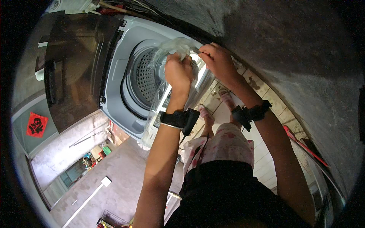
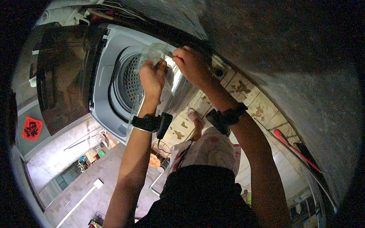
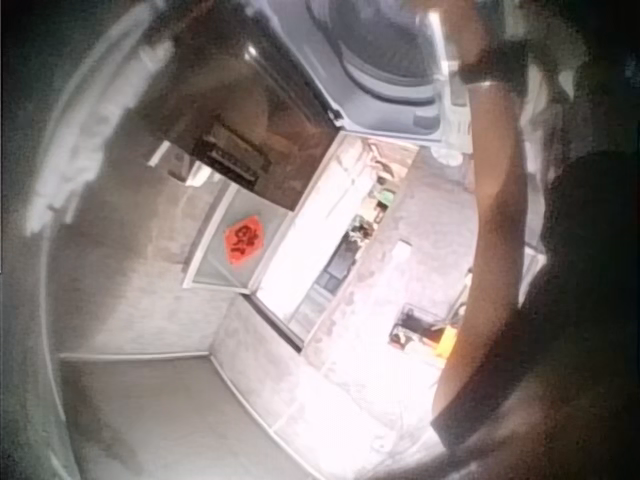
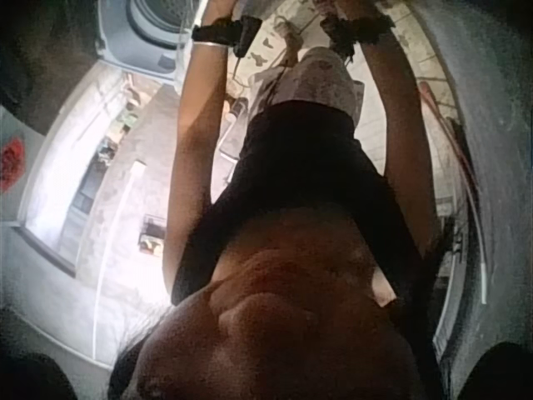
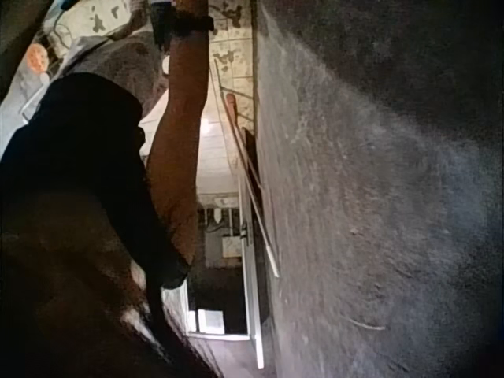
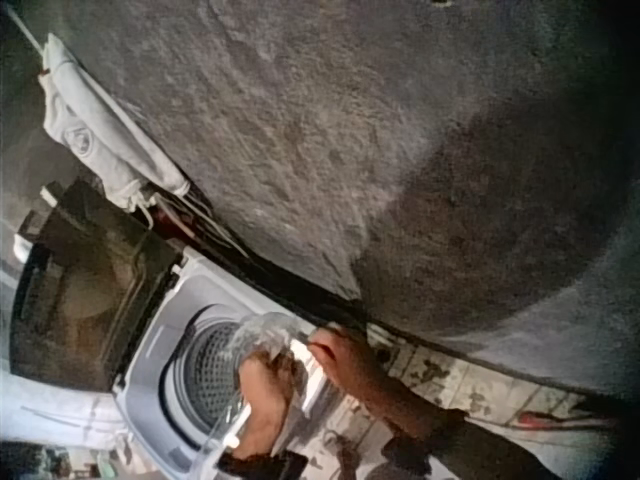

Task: The person uses a thin metal tool to remove a label and then applies a length of clear adhesive tape to the edge of a washing machine's control panel.

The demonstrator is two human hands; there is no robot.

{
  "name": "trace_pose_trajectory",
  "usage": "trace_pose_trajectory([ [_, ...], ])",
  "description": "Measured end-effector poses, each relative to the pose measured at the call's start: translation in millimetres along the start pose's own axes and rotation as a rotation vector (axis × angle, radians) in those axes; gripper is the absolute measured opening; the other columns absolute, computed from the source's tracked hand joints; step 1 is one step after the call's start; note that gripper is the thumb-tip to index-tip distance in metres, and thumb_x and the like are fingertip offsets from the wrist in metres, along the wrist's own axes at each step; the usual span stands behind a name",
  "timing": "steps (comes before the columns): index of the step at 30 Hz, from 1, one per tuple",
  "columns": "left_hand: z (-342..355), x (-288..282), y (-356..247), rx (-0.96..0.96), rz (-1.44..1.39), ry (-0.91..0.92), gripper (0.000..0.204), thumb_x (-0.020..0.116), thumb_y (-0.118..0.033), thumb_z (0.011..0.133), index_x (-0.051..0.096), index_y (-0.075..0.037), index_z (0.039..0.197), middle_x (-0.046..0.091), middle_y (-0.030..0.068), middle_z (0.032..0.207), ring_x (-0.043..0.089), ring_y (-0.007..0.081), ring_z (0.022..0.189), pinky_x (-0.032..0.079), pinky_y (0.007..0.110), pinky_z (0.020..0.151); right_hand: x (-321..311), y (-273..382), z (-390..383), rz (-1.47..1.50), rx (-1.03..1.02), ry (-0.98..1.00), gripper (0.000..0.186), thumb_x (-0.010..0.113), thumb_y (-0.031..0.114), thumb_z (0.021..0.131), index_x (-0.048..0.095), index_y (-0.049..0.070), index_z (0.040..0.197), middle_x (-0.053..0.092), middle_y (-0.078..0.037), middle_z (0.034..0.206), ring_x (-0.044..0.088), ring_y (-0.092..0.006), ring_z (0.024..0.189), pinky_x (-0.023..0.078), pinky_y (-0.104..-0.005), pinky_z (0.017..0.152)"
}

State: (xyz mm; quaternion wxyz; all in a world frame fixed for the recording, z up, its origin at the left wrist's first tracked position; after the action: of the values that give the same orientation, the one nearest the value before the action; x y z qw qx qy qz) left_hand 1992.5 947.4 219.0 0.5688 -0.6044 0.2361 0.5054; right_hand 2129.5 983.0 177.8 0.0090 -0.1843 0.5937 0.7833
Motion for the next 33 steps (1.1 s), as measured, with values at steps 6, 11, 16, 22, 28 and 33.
trace_pose_trajectory([
  [6, 0, 1, 0, -0.029, -0.126, 0.023, 0.022, 0.068, -0.018, 0.074, 0.059, 0.001, 0.08, 0.06, 0.0207, 0.073, 0.058, 0.0346, 0.067, 0.044, 0.038, 0.063, 2, 1, 5, -0.083, -0.028, -0.007, 0.01, 0.058, 0.014, 0.08, 0.06, 0.004, 0.08, 0.056, -0.012, 0.075, 0.057, -0.0294, 0.067, 0.046, -0.0385, 0.059],
  [11, -4, -1, -1, -0.019, -0.158, 0.095, 0.018, 0.065, -0.012, 0.077, 0.059, 0.001, 0.087, 0.06, 0.0186, 0.086, 0.058, 0.0319, 0.076, 0.044, 0.035, 0.068, 7, 1, 3, -0.192, -0.1, -0.058, 0.008, 0.059, 0.014, 0.078, 0.06, 0.006, 0.076, 0.055, -0.009, 0.073, 0.057, -0.028, 0.062, 0.045, -0.0379, 0.054],
  [16, -8, 0, 5, 0.082, -0.232, 0.108, 0.016, 0.061, -0.006, 0.079, 0.059, 0.001, 0.093, 0.059, 0.0163, 0.093, 0.057, 0.0304, 0.082, 0.043, 0.033, 0.073, 5, -4, -1, -0.095, -0.085, -0.054, 0.007, 0.059, 0.013, 0.079, 0.059, 0.006, 0.076, 0.055, -0.009, 0.072, 0.056, -0.0269, 0.062, 0.044, -0.0357, 0.053],
  [22, -13, -4, 1, 0.148, -0.232, 0.104, 0.017, 0.059, -0.006, 0.081, 0.058, 0.001, 0.097, 0.06, 0.0177, 0.093, 0.058, 0.0325, 0.085, 0.044, 0.034, 0.076, -4, -9, -14, 0.03, -0.064, -0.073, 0.004, 0.059, 0.009, 0.08, 0.059, 0.005, 0.079, 0.055, -0.01, 0.074, 0.056, -0.025, 0.064, 0.044, -0.0339, 0.056],
  [28, -16, -3, -6, 0.142, -0.181, 0.049, 0.015, 0.058, -0.008, 0.082, 0.057, 0.001, 0.094, 0.059, 0.0224, 0.082, 0.055, 0.0419, 0.076, 0.044, 0.04, 0.066, -3, -11, -15, -0.012, -0.035, -0.069, 0.004, 0.061, 0.008, 0.079, 0.06, 0.004, 0.079, 0.056, -0.01, 0.074, 0.056, -0.0231, 0.063, 0.044, -0.0322, 0.055],
  [33, -30, -7, 7, 0.017, -0.329, 0.117, 0.02, 0.061, -0.008, 0.083, 0.057, 0.004, 0.098, 0.064, 0.0144, 0.079, 0.059, 0.02, 0.071, 0.046, 0.03, 0.068, -3, -5, -15, 0.105, 0.071, -0.049, 0.005, 0.062, 0.008, 0.079, 0.06, 0.003, 0.081, 0.057, -0.01, 0.073, 0.056, -0.0197, 0.062, 0.044, -0.031, 0.055],
])
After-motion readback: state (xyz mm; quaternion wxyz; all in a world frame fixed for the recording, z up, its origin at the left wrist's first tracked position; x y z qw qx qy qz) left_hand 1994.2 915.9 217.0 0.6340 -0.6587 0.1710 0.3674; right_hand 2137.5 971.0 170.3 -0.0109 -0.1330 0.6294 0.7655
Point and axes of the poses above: each hand's wrist, its own z-axis towards the middle knuckle, its own x-axis out of the palm, y = z × x, the point moved 1 cm from there along z, towards the middle knuckle
